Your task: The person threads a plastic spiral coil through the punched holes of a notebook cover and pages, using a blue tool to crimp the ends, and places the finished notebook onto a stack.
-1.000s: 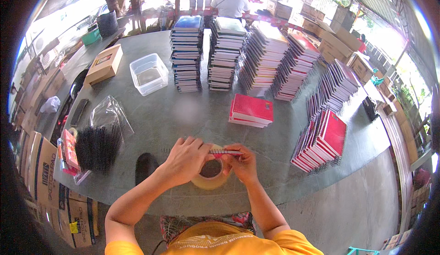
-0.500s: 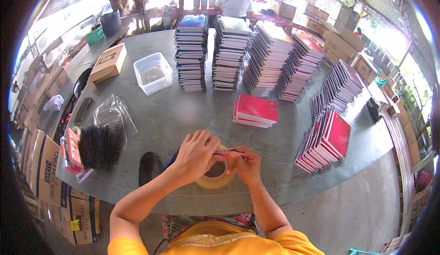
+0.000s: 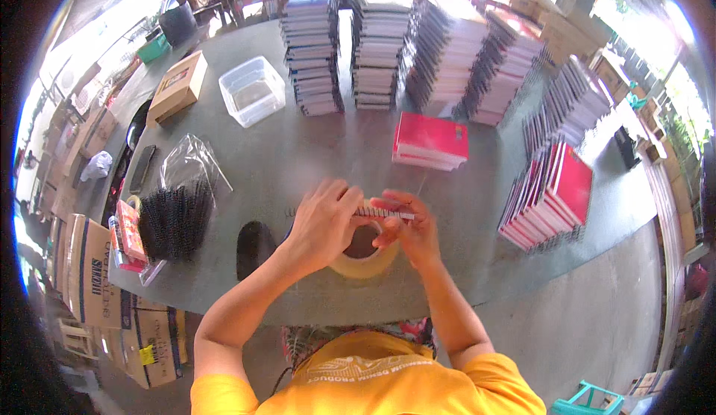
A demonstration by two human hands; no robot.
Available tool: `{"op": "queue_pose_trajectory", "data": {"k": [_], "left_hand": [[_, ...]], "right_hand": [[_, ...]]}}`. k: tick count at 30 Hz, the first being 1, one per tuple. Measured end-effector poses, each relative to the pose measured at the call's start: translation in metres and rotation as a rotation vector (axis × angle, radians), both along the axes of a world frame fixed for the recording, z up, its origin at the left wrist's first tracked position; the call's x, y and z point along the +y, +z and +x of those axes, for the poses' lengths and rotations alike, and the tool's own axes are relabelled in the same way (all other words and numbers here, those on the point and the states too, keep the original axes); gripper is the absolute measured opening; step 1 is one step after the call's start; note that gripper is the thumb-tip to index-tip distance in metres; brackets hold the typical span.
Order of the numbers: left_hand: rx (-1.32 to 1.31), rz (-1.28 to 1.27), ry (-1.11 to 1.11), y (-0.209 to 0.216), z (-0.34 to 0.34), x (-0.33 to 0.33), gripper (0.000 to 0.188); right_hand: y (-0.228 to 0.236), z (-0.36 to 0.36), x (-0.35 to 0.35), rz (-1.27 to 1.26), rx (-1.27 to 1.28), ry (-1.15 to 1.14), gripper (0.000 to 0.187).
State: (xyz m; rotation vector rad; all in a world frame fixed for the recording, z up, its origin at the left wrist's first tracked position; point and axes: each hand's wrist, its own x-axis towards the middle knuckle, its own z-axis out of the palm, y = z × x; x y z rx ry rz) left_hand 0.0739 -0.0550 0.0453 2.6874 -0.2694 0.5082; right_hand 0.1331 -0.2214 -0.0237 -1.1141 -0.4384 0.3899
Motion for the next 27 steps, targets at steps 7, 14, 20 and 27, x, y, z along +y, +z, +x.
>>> {"op": "queue_pose_trajectory", "data": {"k": [7,14,20,27], "left_hand": [[-0.024,0.052,-0.028,-0.003,0.005,0.001,0.02],[0.001,0.063,-0.036,-0.002,0.009,-0.002,0.02],[-0.008,0.059,-0.025,0.0,0.012,-0.009,0.023],[0.016,0.02,-0.123,0.009,0.014,-0.009,0.035]], "right_hand": [[0.01,0.0,-0.002,0.044,0.094,0.033,0.026],[0.001,0.003,-0.004,0.005,-0.001,0.055,0.03],[-0.004,0.003,-0.005,0.037,-0.067,0.012,0.023],[-0.008,0.003,-0.008,0.0,-0.078,0.026,0.021]]}}
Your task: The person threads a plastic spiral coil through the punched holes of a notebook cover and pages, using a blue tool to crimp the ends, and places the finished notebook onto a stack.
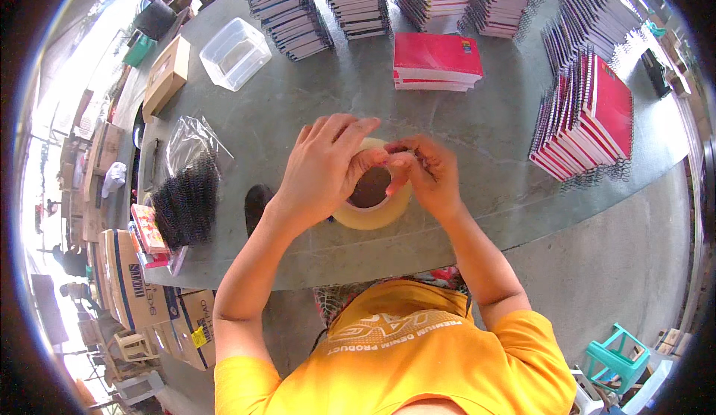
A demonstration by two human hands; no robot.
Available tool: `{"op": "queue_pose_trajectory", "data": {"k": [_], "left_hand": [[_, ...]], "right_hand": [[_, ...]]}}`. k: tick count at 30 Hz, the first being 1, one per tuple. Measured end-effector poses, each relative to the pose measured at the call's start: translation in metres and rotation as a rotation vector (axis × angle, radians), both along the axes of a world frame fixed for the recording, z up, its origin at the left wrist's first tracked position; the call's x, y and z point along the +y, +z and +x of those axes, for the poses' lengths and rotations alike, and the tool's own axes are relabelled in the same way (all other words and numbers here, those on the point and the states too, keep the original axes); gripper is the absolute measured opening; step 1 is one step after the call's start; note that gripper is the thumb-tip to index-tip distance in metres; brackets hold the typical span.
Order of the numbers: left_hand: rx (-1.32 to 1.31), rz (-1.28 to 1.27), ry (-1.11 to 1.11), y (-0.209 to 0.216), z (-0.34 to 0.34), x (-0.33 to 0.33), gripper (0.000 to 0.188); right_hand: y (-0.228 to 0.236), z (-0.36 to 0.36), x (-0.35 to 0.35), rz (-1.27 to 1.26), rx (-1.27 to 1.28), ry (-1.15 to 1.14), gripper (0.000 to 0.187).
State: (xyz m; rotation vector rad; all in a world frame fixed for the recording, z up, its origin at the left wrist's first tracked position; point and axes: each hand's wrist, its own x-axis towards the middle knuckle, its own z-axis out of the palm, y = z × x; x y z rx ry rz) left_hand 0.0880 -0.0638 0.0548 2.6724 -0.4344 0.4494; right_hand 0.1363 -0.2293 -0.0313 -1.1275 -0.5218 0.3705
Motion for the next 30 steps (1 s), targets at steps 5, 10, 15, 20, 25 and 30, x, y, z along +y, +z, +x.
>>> {"op": "queue_pose_trajectory", "data": {"k": [5,10,15,20,25,30], "left_hand": [[0.087,0.095,0.002,0.004,-0.002,0.003,0.034],[-0.052,-0.048,0.028,0.008,0.002,-0.008,0.02],[-0.028,0.094,-0.007,0.002,0.002,0.002,0.017],[-0.064,0.118,-0.002,0.0,0.005,-0.002,0.022],[-0.02,0.002,0.007,0.001,0.012,-0.009,0.027],[-0.001,-0.079,-0.115,-0.005,0.014,-0.022,0.026]], "right_hand": [[0.0,-0.002,0.005,-0.028,-0.025,-0.12,0.021],[-0.004,0.003,0.004,-0.092,-0.066,-0.103,0.022],[0.003,0.0,0.007,-0.082,-0.001,-0.149,0.018],[-0.003,0.004,0.006,-0.171,0.006,-0.142,0.013],[-0.01,0.007,0.005,-0.097,0.022,-0.113,0.012],[-0.007,0.007,0.004,-0.154,-0.063,-0.122,0.013]]}}
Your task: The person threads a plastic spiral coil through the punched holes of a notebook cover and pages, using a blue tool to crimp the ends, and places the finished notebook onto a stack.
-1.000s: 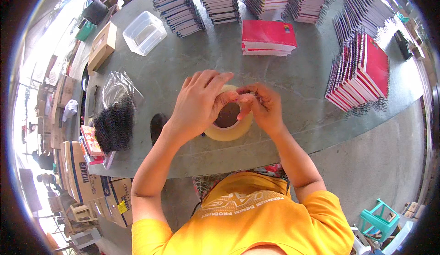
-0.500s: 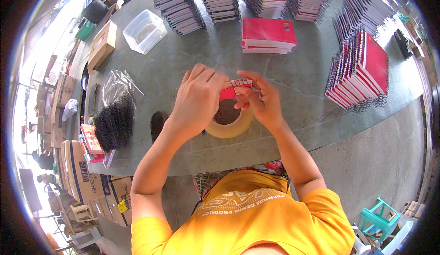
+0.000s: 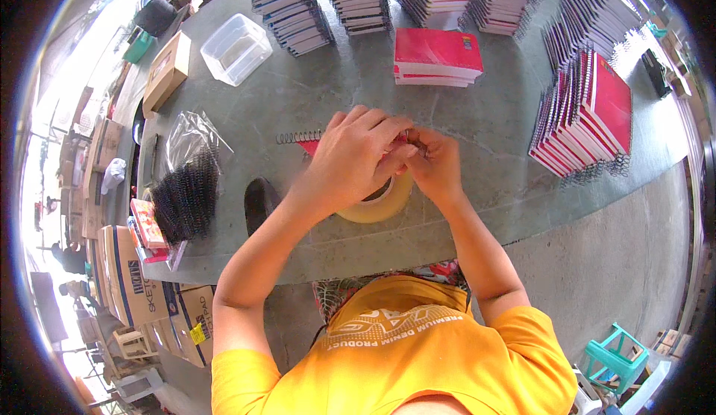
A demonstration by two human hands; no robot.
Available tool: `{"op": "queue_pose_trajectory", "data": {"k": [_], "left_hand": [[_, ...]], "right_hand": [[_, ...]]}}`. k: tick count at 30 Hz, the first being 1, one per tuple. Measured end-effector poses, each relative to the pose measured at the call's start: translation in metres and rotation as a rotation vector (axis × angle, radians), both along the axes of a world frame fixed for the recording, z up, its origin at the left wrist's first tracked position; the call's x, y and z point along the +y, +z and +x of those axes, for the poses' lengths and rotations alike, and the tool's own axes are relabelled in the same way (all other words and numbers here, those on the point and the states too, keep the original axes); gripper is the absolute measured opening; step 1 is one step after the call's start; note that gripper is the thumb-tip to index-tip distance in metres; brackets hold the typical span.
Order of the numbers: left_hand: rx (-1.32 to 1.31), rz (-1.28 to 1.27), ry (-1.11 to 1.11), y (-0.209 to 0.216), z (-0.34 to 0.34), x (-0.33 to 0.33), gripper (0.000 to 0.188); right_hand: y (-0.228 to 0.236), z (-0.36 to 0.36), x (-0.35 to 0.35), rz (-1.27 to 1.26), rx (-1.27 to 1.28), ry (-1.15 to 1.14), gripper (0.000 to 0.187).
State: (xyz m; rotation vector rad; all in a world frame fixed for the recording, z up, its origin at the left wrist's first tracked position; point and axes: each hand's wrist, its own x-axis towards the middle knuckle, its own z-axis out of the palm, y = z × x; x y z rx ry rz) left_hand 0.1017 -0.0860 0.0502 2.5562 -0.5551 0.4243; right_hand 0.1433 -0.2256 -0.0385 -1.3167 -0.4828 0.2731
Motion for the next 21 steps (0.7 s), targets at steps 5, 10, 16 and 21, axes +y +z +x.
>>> {"op": "queue_pose_trajectory", "data": {"k": [5,10,16,21], "left_hand": [[-0.05,-0.11,-0.087,-0.007,0.007,0.002,0.02],[0.061,-0.029,0.022,-0.001,0.004,-0.001,0.022],[0.064,-0.172,0.009,-0.001,-0.014,-0.003,0.028],[-0.417,-0.121,0.15,0.034,-0.033,0.014,0.025]], "right_hand": [[0.001,-0.004,0.0,-0.025,-0.025,-0.011,0.013],[-0.003,-0.003,-0.003,-0.274,-0.578,-0.255,0.013],[-0.011,0.0,0.015,0.013,-0.621,-0.223,0.025],[0.078,-0.001,-0.049,-0.212,-0.881,-0.367,0.032]]}}
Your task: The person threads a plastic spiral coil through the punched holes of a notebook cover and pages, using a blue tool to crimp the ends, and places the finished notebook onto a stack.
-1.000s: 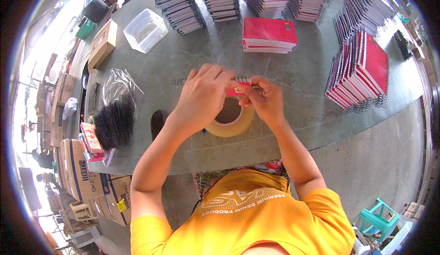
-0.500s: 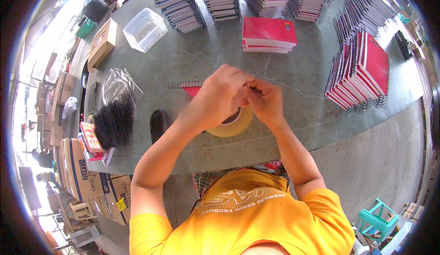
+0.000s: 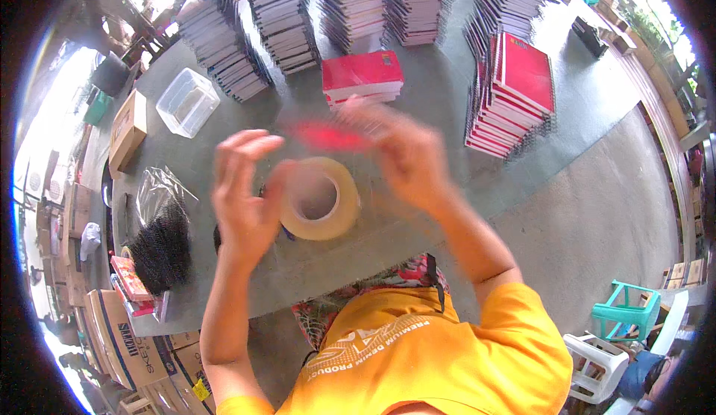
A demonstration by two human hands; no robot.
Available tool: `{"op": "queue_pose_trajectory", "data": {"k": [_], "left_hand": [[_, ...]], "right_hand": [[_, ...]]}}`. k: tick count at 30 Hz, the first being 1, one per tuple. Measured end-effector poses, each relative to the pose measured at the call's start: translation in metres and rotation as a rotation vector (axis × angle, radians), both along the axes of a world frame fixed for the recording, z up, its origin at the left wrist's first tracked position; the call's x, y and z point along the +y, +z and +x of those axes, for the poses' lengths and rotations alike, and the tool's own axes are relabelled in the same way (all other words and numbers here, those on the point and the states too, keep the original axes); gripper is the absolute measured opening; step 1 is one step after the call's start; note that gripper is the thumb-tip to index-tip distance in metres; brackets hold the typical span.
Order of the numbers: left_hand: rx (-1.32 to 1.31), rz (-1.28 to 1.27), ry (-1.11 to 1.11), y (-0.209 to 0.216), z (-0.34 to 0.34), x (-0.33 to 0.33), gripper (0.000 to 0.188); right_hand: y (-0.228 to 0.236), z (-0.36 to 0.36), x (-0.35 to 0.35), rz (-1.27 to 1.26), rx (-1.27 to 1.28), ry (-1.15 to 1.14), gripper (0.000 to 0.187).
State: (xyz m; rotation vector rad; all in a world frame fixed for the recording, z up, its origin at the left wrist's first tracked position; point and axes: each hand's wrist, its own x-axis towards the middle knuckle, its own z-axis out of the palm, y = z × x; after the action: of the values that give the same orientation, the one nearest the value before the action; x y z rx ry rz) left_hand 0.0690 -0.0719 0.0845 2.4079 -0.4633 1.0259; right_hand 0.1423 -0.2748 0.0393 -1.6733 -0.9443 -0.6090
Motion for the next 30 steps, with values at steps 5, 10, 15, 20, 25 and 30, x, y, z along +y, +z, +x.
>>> {"op": "queue_pose_trajectory", "data": {"k": [5,10,15,20,25,30], "left_hand": [[0.267,-0.149,0.118,-0.02,-0.023,0.029,0.017],[0.334,-0.096,0.002,-0.035,-0.029,0.018,0.013],[0.34,-0.067,-0.008,-0.042,-0.031,0.023,0.013],[0.33,-0.025,0.058,-0.049,-0.052,0.043,0.012],[0.665,-0.206,0.277,-0.067,-0.087,0.074,0.01],[0.698,0.041,0.395,-0.087,-0.089,0.063,0.022]], "right_hand": [[0.082,0.026,-0.107,-0.221,-0.532,-0.836,0.046],[0.034,0.029,-0.143,-0.736,-0.172,-0.89,0.034],[0.035,0.03,-0.125,-0.808,-0.185,-0.992,0.038],[0.055,0.023,-0.112,-0.849,-0.069,-0.991,0.034],[0.053,0.048,-0.05,-0.492,-0.28,-0.663,0.03],[-0.029,0.128,0.035,-0.637,-0.235,-0.425,0.041]]}}
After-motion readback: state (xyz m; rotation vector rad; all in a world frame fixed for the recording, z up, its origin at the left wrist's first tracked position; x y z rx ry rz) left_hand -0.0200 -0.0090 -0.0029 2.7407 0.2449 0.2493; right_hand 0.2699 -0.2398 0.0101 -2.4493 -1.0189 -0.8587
